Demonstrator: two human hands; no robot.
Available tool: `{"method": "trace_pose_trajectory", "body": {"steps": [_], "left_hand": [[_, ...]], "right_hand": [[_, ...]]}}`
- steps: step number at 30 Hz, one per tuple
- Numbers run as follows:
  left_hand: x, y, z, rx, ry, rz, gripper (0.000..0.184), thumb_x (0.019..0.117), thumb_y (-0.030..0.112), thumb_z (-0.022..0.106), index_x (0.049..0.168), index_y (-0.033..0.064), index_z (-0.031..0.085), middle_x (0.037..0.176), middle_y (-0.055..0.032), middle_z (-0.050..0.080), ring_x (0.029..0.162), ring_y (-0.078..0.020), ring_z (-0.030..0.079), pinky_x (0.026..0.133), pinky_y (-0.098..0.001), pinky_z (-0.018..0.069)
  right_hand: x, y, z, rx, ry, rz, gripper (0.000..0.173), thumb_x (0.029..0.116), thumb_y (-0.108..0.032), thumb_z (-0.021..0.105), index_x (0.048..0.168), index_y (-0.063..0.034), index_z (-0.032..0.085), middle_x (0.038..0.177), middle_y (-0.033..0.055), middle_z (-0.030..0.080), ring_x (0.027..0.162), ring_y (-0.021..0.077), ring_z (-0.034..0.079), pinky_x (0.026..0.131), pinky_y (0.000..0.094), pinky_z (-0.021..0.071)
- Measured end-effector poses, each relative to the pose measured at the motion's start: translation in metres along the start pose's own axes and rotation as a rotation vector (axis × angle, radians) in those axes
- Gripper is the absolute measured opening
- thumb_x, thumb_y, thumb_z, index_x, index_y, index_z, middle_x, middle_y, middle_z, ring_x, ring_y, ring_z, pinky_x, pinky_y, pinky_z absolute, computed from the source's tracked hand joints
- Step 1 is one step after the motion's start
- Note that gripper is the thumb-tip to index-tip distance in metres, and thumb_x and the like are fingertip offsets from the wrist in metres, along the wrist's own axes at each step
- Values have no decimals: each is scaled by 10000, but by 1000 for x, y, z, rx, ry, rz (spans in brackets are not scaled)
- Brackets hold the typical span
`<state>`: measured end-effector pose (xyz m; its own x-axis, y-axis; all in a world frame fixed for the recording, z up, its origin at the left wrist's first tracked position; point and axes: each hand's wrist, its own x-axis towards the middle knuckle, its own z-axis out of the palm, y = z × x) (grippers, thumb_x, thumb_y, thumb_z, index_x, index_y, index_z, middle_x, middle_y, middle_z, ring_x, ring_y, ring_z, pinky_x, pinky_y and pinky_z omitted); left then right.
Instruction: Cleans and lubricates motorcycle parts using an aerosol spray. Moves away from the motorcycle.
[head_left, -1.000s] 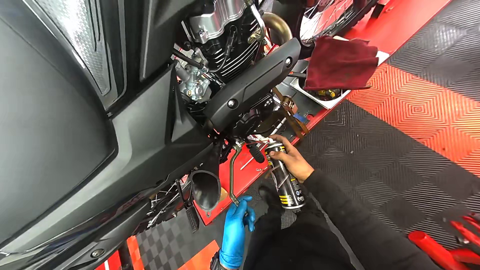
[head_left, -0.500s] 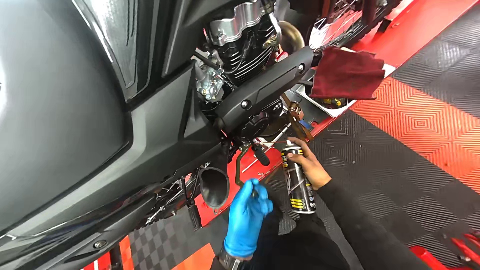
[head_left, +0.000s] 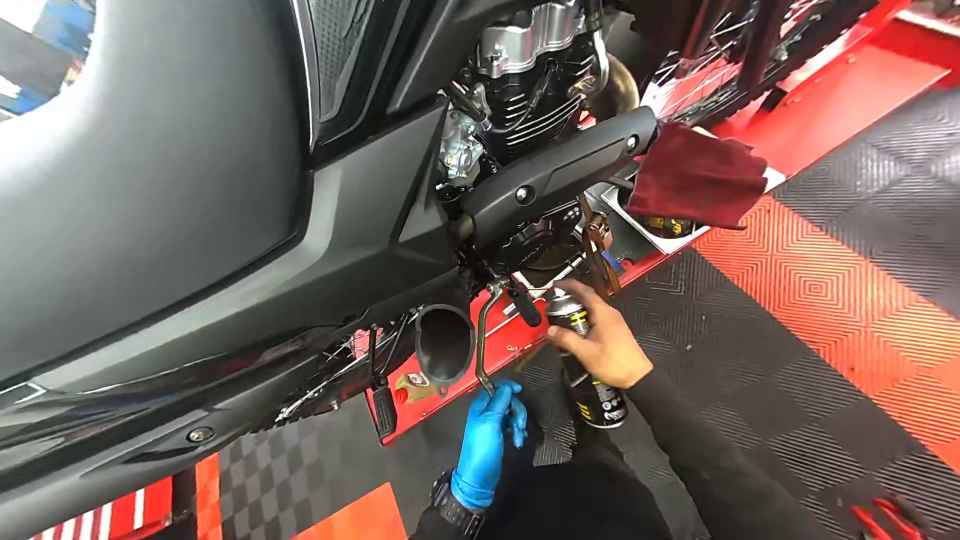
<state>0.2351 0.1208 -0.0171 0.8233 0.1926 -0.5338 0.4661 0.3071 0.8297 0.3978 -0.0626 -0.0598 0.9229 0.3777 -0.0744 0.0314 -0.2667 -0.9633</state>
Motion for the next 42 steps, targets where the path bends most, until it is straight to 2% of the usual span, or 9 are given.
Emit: {"method": "trace_pose_trajectory", "body": {"steps": [1,3,6,11,16,23,30,36,42], "left_hand": [[0,-1,1,-16,5,3,373,1122,191,321,1210,-50,592,691,-65,577,527,-131,539,489,-269,501],[0,-2,0,-28,8,4,373,1122,197,328,1218,-47,594,687,-64,575,521,-126,534,483,-261,492],[-1,-2,1,-43,26,-10,368,1121,196,338,1222,-43,599,676,-59,563,504,-121,518,465,-250,476],[-2,0,0,-57,28,-14,377,1122,202,334,1240,-40,597,672,-53,555,492,-109,500,451,-237,454],[-2,2,1,-56,27,-22,375,1121,201,336,1240,-41,596,664,-51,552,487,-108,492,456,-240,456],[-1,1,0,-65,18,-21,385,1124,208,323,1243,-39,594,673,-52,560,488,-104,500,449,-235,456],[-1,1,-1,-49,3,-14,386,1122,208,328,1239,-45,594,672,-62,564,491,-111,501,460,-242,463],[-1,1,-2,-58,-4,-14,396,1126,216,322,1250,-44,594,681,-66,568,506,-119,514,473,-250,476],[-2,7,4,-113,-7,-41,389,1124,205,313,1248,-42,588,690,-60,580,517,-118,539,490,-254,503]], "right_hand": [[2,-7,4,-102,-25,-60,682,828,-490,716,1461,-315,530,1202,13,638,978,163,663,801,481,591],[5,-16,14,-235,-48,-132,663,836,-514,709,1452,-335,543,1200,54,626,918,191,669,730,481,591],[5,-23,27,-351,-60,-159,658,844,-503,690,1465,-349,534,1210,92,611,815,214,669,639,472,580],[1,-31,34,-439,-30,-171,655,844,-476,698,1464,-330,547,1240,140,593,724,241,658,577,470,563],[3,-31,34,-499,-67,-129,659,852,-509,677,1474,-355,523,1266,143,586,768,256,673,618,483,578],[4,-34,38,-489,-58,-121,659,844,-473,688,1471,-338,534,1251,147,586,744,259,665,597,486,568],[4,-33,42,-501,-56,-110,677,841,-492,696,1477,-331,529,1280,148,582,753,254,671,613,481,576],[1,-38,42,-518,-40,-84,676,847,-498,674,1486,-343,519,1251,143,578,753,248,664,610,470,574],[1,-33,33,-473,26,-54,661,851,-506,671,1476,-352,521,1223,134,588,691,238,651,577,477,567]]}}
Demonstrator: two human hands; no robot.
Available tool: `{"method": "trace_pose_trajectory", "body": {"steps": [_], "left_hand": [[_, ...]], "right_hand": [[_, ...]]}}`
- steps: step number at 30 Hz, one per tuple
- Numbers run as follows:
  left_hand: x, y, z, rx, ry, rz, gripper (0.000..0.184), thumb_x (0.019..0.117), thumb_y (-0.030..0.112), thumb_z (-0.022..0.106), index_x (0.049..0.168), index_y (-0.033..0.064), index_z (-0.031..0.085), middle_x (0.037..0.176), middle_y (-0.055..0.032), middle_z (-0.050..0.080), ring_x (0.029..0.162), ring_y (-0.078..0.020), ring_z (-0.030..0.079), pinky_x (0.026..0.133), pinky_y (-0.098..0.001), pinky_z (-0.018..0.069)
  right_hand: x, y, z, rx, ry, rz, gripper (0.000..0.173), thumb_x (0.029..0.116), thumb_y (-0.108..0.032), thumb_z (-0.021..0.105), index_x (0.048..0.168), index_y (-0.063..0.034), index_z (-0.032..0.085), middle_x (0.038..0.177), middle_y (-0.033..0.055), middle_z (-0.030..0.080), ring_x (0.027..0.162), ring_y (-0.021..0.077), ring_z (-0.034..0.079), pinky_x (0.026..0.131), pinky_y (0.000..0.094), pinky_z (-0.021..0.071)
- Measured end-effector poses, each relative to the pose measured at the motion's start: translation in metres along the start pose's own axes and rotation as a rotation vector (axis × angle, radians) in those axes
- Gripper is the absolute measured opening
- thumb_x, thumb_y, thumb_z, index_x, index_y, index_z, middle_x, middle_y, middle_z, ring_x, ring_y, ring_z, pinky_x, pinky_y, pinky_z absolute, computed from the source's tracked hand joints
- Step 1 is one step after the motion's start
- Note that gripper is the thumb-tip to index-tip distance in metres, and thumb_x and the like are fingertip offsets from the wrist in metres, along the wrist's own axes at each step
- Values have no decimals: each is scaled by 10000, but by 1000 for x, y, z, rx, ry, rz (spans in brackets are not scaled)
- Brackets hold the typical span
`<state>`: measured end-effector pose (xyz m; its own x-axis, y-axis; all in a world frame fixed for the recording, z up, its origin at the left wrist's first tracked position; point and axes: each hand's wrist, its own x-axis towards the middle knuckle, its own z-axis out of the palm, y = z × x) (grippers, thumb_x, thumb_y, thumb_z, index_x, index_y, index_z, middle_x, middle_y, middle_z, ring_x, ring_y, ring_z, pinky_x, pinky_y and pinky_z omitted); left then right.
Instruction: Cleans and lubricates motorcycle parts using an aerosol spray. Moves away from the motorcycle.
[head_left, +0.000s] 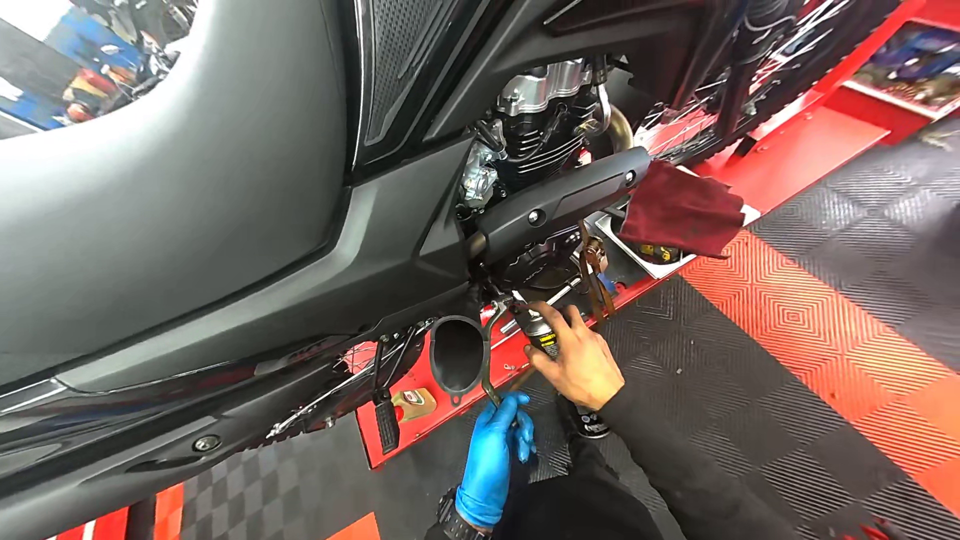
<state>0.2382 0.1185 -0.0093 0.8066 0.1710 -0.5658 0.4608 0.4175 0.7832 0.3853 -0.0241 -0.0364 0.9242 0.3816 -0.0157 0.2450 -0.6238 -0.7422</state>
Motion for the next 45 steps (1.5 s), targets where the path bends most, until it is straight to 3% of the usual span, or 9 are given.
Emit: {"method": "trace_pose_trajectory", "body": {"steps": [13,23,28,31,34,36,40,42,45], "left_hand": [[1,7,13,-72,-25,-2,394,1128,199,298,1266,-45,574,682,-68,573,512,-123,542,482,-253,504],[0,5,10,-66,-2,-6,403,1128,199,285,1256,-34,589,687,-56,572,516,-122,545,499,-259,517],[7,25,32,-241,-185,112,384,1119,213,294,1264,18,591,819,-54,638,631,-141,609,603,-295,563],[32,46,66,-456,-272,264,367,1109,260,354,1111,74,670,889,-65,678,716,-153,648,692,-308,569],[42,53,86,-640,-217,286,350,1110,242,355,1038,73,653,845,-69,648,726,-170,658,721,-314,586],[32,44,78,-602,-177,255,337,1095,211,374,1080,56,673,814,-64,659,698,-165,654,690,-315,579],[5,2,21,-185,-133,152,364,1106,196,311,1277,6,571,738,-49,627,564,-127,591,545,-277,545],[1,-2,10,-93,-112,107,366,1117,199,298,1264,-15,557,724,-61,608,534,-126,568,505,-263,521],[11,18,40,-213,-159,181,375,1117,219,284,1205,19,588,770,-48,640,582,-128,601,557,-274,551]], "right_hand": [[27,17,-6,161,-92,61,680,832,-552,679,1467,-382,501,1215,52,627,906,217,673,729,510,577],[19,23,-8,256,-74,77,684,838,-516,701,1473,-346,511,1229,51,642,963,211,678,793,517,579],[2,39,-6,294,21,79,684,841,-557,675,1469,-337,515,1216,27,640,998,176,670,821,501,585],[-14,49,-7,351,52,106,680,845,-508,694,1470,-307,517,1272,10,653,1076,163,666,893,505,575],[-30,54,-11,417,71,175,688,842,-482,701,1473,-284,513,1242,1,672,973,133,698,821,464,614],[-40,57,-15,449,84,192,701,843,-484,706,1477,-262,506,1215,-2,681,918,122,713,776,437,639],[-55,67,-20,451,108,191,722,836,-479,713,1484,-241,502,1288,2,658,974,114,705,807,418,634],[-58,69,-21,431,122,188,723,833,-493,713,1479,-240,511,1303,8,651,992,114,700,825,416,628],[-59,69,-23,401,143,163,728,832,-503,711,1479,-232,517,1314,9,650,1071,118,676,896,423,599]]}}
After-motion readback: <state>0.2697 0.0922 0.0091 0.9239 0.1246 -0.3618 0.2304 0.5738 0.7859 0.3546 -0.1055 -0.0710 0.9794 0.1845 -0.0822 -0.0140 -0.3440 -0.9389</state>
